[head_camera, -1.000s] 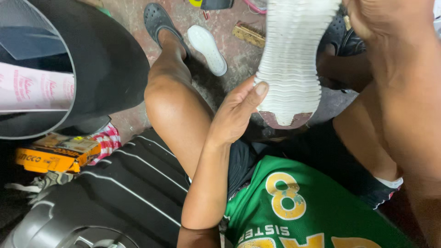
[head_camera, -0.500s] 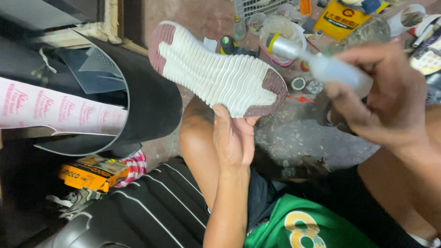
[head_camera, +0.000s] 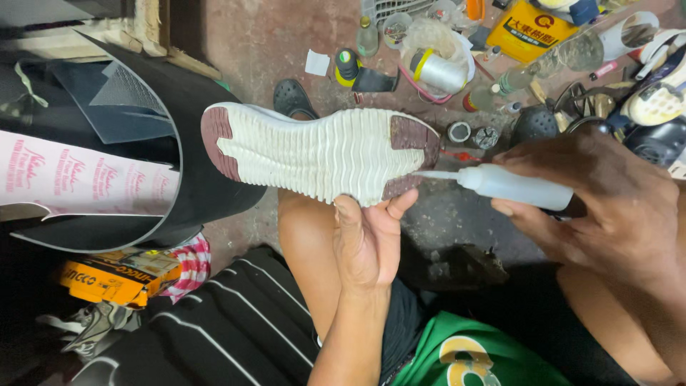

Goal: The person applies glue from a small bottle along the edges and grooves of a white shoe sole. They rotate the sole to reach different areas and spread the adhesive with their fingers.

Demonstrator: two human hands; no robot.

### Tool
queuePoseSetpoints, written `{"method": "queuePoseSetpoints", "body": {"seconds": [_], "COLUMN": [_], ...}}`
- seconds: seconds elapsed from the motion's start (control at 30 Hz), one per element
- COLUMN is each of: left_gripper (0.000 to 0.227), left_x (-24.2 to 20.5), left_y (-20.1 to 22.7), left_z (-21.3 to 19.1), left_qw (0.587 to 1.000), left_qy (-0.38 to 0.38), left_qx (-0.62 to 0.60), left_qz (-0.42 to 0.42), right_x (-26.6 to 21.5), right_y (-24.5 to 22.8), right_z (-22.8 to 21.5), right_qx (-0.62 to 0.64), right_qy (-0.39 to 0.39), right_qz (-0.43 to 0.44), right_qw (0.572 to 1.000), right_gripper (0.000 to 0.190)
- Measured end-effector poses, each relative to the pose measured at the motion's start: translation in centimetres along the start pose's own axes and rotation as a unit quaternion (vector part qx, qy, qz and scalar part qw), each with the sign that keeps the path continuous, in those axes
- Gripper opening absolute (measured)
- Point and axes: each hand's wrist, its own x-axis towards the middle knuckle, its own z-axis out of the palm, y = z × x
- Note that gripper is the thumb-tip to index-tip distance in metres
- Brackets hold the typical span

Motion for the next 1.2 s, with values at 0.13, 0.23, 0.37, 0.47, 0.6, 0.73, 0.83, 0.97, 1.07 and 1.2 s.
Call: {"method": "queuePoseSetpoints", "body": {"seconds": [0.13,0.23,0.37,0.47,0.6,0.73,0.83,0.97,1.07,1.2], "left_gripper": [0.084,0.083,0.08,0.076,0.074,0.072,0.065,0.065,0.072,0.082], "left_x": [0.0,-0.2,-0.4,-0.6,-0.6,-0.6,-0.6,-0.7,-0.6,-0.4], "left_y": [-0.1,-0.1,-0.5,-0.6,-0.6,-0.9,-1.0,-1.0,-0.8,-0.7], "left_z": [0.2,-0.4,-1.3,-1.6,-1.3,-1.0,-1.1,-1.0,-0.8,-0.4], "left_qw": [1.0,1.0,1.0,1.0,0.999,0.999,0.999,1.0,1.0,0.999], "left_qy": [0.01,0.025,0.022,0.019,0.036,0.023,0.046,0.022,0.023,0.037], "left_qx": [0.002,-0.006,-0.006,-0.001,-0.001,-0.007,0.006,0.002,0.011,0.019], "left_qz": [0.005,-0.007,0.003,0.008,0.007,0.022,0.015,0.014,0.016,0.024], "right_x": [0.6,1.2,1.1,1.1,0.6,0.0,-0.1,-0.1,-0.2,-0.2], "right_y": [-1.0,-0.7,-1.1,-0.7,-0.4,-0.1,0.1,0.0,0.0,0.1], "right_z": [0.1,0.5,0.6,0.7,0.9,0.8,1.0,1.1,1.2,1.1], "right_qx": [-0.051,0.02,-0.079,-0.078,-0.058,-0.079,-0.054,-0.077,-0.09,-0.084], "right_qy": [-0.017,0.007,-0.029,-0.027,-0.029,-0.045,-0.042,-0.052,-0.049,-0.047], "right_qz": [0.035,-0.002,0.006,-0.019,-0.011,-0.012,-0.015,-0.008,-0.005,-0.018], "right_qw": [0.998,1.0,0.996,0.996,0.998,0.996,0.998,0.996,0.995,0.995], "right_gripper": [0.036,0.035,0.032,0.035,0.036,0.039,0.041,0.043,0.044,0.045]}}
